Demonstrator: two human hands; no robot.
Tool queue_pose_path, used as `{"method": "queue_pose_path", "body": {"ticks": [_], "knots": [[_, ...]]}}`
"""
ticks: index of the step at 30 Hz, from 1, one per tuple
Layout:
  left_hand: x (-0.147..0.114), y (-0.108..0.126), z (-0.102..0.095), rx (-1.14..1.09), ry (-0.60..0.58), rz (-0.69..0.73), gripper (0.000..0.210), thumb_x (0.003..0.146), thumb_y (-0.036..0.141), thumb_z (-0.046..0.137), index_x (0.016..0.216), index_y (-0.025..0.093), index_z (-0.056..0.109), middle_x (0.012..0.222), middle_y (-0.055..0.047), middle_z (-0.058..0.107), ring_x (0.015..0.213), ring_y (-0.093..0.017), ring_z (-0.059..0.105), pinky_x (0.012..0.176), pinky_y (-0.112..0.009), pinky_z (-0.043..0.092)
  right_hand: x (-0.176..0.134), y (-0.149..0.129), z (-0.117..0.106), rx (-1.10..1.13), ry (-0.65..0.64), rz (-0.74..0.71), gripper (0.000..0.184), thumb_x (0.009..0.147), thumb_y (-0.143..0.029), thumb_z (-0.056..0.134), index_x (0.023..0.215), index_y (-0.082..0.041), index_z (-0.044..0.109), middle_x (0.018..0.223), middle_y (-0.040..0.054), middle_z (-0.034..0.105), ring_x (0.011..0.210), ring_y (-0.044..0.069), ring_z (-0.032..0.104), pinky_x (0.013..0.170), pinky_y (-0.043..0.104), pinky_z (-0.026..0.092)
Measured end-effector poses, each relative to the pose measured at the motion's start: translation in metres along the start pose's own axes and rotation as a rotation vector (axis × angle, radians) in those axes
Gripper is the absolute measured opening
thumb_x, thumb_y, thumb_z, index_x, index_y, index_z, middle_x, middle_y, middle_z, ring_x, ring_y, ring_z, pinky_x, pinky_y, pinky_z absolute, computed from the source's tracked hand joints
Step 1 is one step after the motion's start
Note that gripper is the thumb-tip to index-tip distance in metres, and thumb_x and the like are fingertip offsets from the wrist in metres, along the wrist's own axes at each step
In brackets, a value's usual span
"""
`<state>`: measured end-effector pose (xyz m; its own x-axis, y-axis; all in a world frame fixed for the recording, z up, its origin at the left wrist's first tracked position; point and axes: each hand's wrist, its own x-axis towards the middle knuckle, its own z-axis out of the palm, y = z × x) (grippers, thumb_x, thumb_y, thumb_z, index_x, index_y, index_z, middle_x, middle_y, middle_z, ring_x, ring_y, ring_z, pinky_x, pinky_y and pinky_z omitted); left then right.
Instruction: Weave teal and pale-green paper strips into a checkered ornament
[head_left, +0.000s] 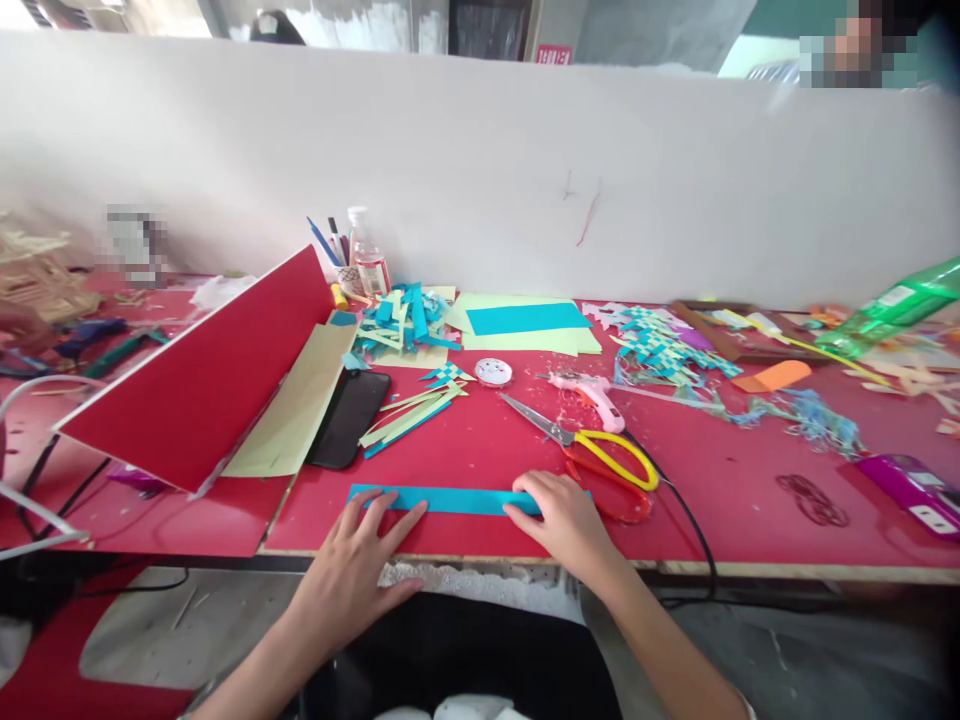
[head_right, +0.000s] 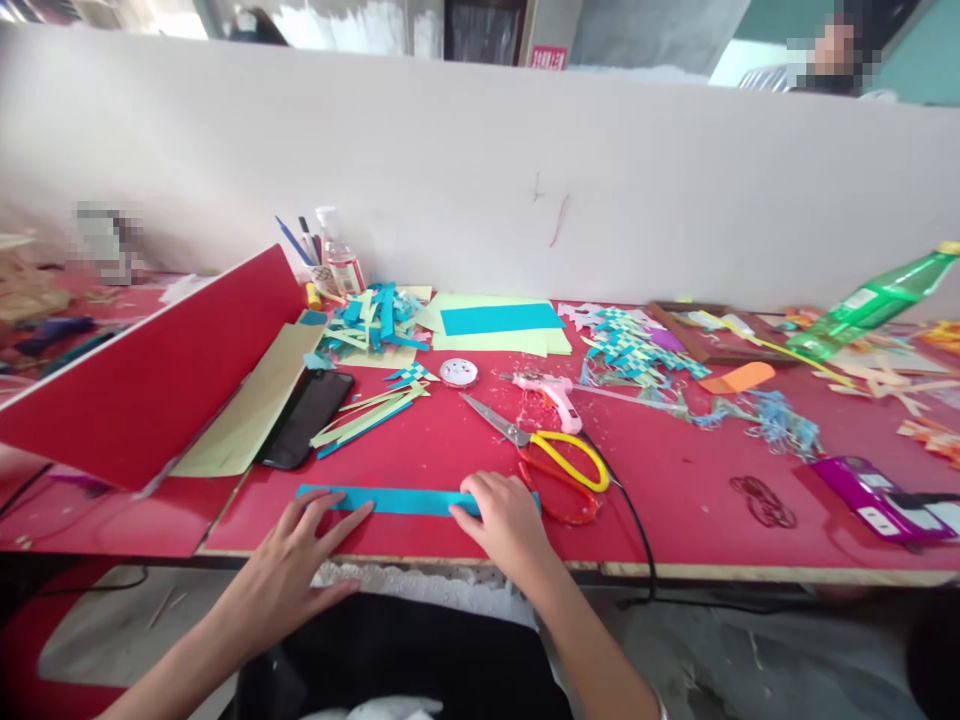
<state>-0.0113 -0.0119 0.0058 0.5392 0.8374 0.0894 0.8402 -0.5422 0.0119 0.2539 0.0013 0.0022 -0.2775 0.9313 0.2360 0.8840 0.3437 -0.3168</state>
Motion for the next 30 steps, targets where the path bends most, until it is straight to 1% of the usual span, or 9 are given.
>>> {"method": "queue_pose_path", "body": {"ticks": [5,8,11,19,21,24,26,28,30], "knots": [[0.001,0.0,-0.001,0.029,-0.016,-0.003,0.064,0.072,0.047,0.057,0.131,0.032,0.036,0.116,-0.01,0.047,0.108,-0.03,0.04,0.088,-0.044,0.042,-0.009,0.007,-0.007,-0.077,0.037,0.022,0.007,0.079,-0.025,0.053,0.076,-0.019,0.052,0.071,0.0,0.06,0.069,0.015,0.054,0.066,0.027,0.033],[0.002,0.002,-0.003,0.064,-0.02,-0.011,0.065,0.073,0.046,0.057,0.131,0.033,0.034,0.117,-0.01,0.048,0.107,-0.03,0.041,0.087,-0.045,0.042,-0.013,0.009,-0.006,-0.128,0.077,0.015,0.009,0.08,-0.026,0.052,0.076,-0.018,0.052,0.071,0.0003,0.06,0.07,0.015,0.054,0.077,0.031,0.032],[0.002,0.003,-0.004,0.109,-0.02,-0.004,0.067,0.071,0.048,0.058,0.132,0.032,0.033,0.118,-0.011,0.048,0.108,-0.031,0.04,0.088,-0.045,0.04,-0.015,0.011,-0.005,-0.142,0.101,0.009,0.009,0.081,-0.027,0.05,0.077,-0.019,0.052,0.072,-0.0006,0.061,0.071,0.015,0.055,0.088,0.035,0.028],[-0.001,0.001,-0.002,0.211,0.022,0.031,0.064,0.074,0.05,0.054,0.132,0.032,0.034,0.117,-0.01,0.05,0.108,-0.031,0.042,0.088,-0.045,0.04,-0.014,0.013,-0.007,-0.123,0.081,0.028,0.012,0.084,-0.028,0.047,0.076,-0.02,0.052,0.073,-0.0005,0.062,0.07,0.015,0.056,0.09,0.036,0.027],[-0.001,0.003,0.0,0.226,0.065,0.042,0.065,0.073,0.053,0.052,0.132,0.031,0.034,0.118,-0.011,0.049,0.109,-0.031,0.042,0.091,-0.047,0.036,-0.013,0.012,-0.007,-0.114,0.083,0.027,0.013,0.085,-0.027,0.046,0.075,-0.02,0.053,0.072,-0.0009,0.062,0.069,0.014,0.056,0.092,0.037,0.025],[0.005,0.015,0.003,0.227,0.175,0.127,0.069,0.075,0.06,0.044,0.134,0.025,0.032,0.125,-0.012,0.046,0.114,-0.032,0.039,0.097,-0.049,0.027,-0.01,0.006,-0.006,-0.117,0.091,0.019,0.013,0.085,-0.026,0.046,0.075,-0.02,0.054,0.07,-0.0011,0.061,0.07,0.014,0.056,0.095,0.041,0.02],[0.011,0.027,0.006,0.184,0.207,0.212,0.071,0.077,0.062,0.038,0.135,0.022,0.03,0.129,-0.011,0.043,0.117,-0.03,0.036,0.1,-0.046,0.023,-0.008,-0.001,-0.003,-0.113,0.091,0.005,0.011,0.084,-0.025,0.048,0.077,-0.021,0.055,0.07,-0.0013,0.062,0.07,0.014,0.055,0.097,0.043,0.016],[0.017,0.039,0.009,0.128,0.182,0.272,0.071,0.078,0.063,0.035,0.135,0.021,0.03,0.129,-0.009,0.044,0.117,-0.027,0.037,0.101,-0.043,0.021,-0.005,-0.01,0.001,-0.086,0.088,-0.013,0.009,0.083,-0.024,0.049,0.078,-0.021,0.055,0.071,-0.002,0.062,0.072,0.014,0.055,0.097,0.043,0.015],[0.022,0.049,0.011,0.094,0.127,0.284,0.071,0.078,0.063,0.034,0.134,0.02,0.031,0.126,-0.009,0.047,0.115,-0.026,0.039,0.101,-0.043,0.022,-0.002,-0.015,0.005,-0.049,0.084,-0.021,0.009,0.083,-0.025,0.049,0.077,-0.021,0.055,0.072,-0.0023,0.062,0.073,0.014,0.055,0.097,0.042,0.017]]}}
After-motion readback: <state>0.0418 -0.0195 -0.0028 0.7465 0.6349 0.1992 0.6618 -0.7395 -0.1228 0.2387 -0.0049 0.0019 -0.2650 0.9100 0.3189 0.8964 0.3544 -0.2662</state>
